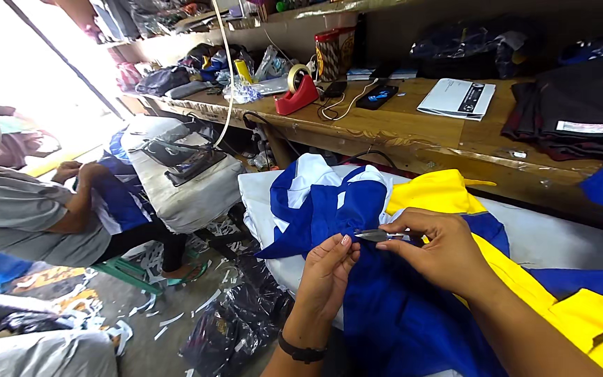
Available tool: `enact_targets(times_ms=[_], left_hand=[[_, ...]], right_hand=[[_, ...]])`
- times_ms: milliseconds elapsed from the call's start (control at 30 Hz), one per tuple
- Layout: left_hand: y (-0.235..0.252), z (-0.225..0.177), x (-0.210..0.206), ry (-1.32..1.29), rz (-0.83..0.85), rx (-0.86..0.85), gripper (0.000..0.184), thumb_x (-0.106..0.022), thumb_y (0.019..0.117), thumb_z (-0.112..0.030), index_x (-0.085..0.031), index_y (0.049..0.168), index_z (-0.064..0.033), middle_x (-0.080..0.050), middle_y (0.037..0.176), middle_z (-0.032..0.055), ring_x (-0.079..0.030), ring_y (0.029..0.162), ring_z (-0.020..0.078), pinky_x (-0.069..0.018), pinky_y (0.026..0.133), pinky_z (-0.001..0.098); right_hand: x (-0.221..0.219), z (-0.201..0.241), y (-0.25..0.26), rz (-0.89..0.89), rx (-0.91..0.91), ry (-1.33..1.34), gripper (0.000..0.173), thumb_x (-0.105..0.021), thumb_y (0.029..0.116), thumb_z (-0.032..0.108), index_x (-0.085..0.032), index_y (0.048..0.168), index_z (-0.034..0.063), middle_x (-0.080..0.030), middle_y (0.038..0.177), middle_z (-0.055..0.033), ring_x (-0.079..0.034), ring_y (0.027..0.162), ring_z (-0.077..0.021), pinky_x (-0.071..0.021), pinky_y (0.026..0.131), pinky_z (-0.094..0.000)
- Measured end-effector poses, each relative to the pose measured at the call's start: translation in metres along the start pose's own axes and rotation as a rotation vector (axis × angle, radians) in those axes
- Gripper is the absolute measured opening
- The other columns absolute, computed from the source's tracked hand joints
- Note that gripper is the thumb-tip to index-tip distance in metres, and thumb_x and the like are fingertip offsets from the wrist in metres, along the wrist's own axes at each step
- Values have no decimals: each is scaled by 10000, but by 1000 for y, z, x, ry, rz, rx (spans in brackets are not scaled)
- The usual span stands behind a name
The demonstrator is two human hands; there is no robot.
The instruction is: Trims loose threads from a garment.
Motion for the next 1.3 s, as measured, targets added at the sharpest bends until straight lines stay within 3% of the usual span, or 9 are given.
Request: enact_targets(times_ms=[300, 367, 467, 633, 933, 1100, 1167, 1267, 1300], left_hand=[[-1, 1, -1, -13, -15, -2, 239, -470, 1018, 53, -678, 903, 24, -728, 826, 104, -721, 751, 128, -607, 791, 256], [0, 2, 0, -21, -10, 1, 232, -470, 1022, 41, -681, 926, 29, -731, 845, 108, -724, 766, 129, -608, 794, 257], [0, 1, 3, -22, 9, 0, 229, -469, 1027, 8, -687, 958, 26, -729, 859, 104, -718, 783, 136, -600, 798, 270], [-1, -2, 4, -16, -11, 17, 229, -466, 1036, 3, -680, 956, 19, -723, 856, 102, -716, 762, 132, -606, 762, 256], [-2, -1, 7, 69, 16, 30, 225, -484, 1030, -18, -691, 945, 6, -707, 830, 80, -682, 721, 99, -572, 670, 218], [21, -28, 6, 380, 61, -125, 243, -477, 1024, -35, -704, 939, -46, -720, 880, 22, -668, 770, 58, -554, 700, 207], [43, -47, 7, 574, 45, -216, 197, -506, 1034, -84, -700, 1003, -89, -713, 939, -28, -663, 837, 48, -560, 776, 239], [77, -67, 22, 730, 95, -199, 350, -518, 1062, -223, -570, 1384, -98, -646, 1289, 4, -626, 1125, 86, -517, 982, 312], [86, -68, 30, 731, 94, -166, 405, -512, 1067, -258, -511, 1449, -125, -629, 1317, -3, -616, 1148, 85, -507, 1000, 315]], right_hand=[[-1, -1, 0, -3, 9, -28, 234, -707, 883, 448, -793, 923, 233, -714, 863, 142, -612, 734, 14, -492, 666, -297], [0, 0, -1, 40, 90, -29, 238, -700, 895, 429, -797, 930, 214, -722, 863, 113, -630, 740, -18, -497, 669, -331], [4, 2, 0, 160, 268, 20, 286, -697, 914, 436, -782, 1015, 182, -706, 878, 84, -605, 750, -17, -474, 687, -281], [6, 1, 2, -3, 130, -58, 297, -703, 884, 447, -780, 1016, 193, -678, 858, 109, -565, 688, -8, -465, 609, -274], [5, 1, 0, -3, 107, -104, 255, -674, 908, 433, -799, 943, 213, -696, 834, 115, -604, 699, -21, -483, 633, -331], [7, 0, 5, -16, -50, 170, 285, -746, 880, 409, -694, 1061, 196, -644, 842, 107, -562, 677, 22, -481, 596, -189], [2, 3, 6, 3, -77, 294, 296, -736, 894, 355, -648, 1112, 176, -636, 843, 83, -581, 669, 13, -497, 582, -161], [-22, 0, 0, 170, -135, 407, 378, -729, 910, 357, -607, 1171, 113, -593, 801, 51, -563, 648, -18, -495, 580, -186], [-33, -4, -3, 247, -170, 409, 399, -723, 916, 376, -615, 1180, 97, -591, 797, 47, -559, 656, -23, -493, 596, -197]])
Point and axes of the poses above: each hand's wrist, its own y-axis towards the middle knuckle, its own x-axis out of the back of the hand, z = x × y, the point moved 1 cm from there along y, towards the middle knuckle
